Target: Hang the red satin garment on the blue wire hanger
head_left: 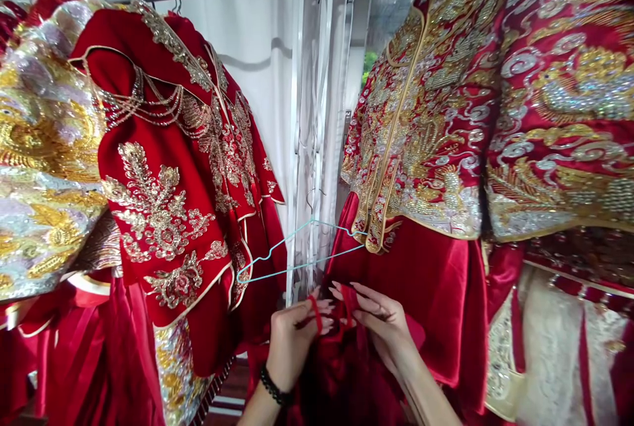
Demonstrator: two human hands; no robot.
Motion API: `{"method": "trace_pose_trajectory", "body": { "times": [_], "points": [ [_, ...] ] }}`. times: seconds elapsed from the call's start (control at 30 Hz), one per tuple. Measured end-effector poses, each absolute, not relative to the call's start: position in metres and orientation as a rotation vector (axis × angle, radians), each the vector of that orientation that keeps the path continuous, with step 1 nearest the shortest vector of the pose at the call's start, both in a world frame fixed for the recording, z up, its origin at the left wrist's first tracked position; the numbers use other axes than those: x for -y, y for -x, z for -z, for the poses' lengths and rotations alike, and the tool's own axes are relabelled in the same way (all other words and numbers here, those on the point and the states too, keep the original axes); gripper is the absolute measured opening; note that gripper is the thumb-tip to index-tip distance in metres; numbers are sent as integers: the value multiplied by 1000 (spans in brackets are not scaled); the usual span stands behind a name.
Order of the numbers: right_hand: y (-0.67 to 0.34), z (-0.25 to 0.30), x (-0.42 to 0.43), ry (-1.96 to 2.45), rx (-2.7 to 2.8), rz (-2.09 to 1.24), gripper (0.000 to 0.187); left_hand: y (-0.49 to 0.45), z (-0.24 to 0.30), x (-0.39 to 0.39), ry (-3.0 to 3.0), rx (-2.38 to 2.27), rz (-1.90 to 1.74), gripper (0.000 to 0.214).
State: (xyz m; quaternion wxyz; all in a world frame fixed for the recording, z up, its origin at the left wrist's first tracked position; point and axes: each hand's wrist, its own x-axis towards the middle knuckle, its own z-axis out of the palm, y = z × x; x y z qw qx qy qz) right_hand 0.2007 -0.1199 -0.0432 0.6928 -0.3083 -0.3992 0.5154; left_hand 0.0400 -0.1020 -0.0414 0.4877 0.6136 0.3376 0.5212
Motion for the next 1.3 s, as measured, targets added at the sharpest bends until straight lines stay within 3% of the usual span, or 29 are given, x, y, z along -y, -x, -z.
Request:
{"method": "trace_pose_trajectory", "body": {
  "times": [0.1,0.33,0.5,0.77,1.07,1.3],
  "points": [
    [-193,41,116,679,927,-1099,38,-57,42,106,-1712,-885,-1343,15],
    [-194,35,115,793,1067,-968,35,-78,41,113,-1717,-977,-1484,23],
    [-214,26,119,989,1376,-550,15,-73,39,111,-1530,-926,-1496,19],
    [-205,50,119,1519,1700,118,16,-61,37,99,-1450,-901,-1554,33],
    [-159,68,92,1126,1354,-825,17,-50,37,104,-1608,-935,-1503,15],
    [-149,55,97,1015,1116,-873,17,-34,35,104,-1561,-986,-1503,13]
  ]
}}
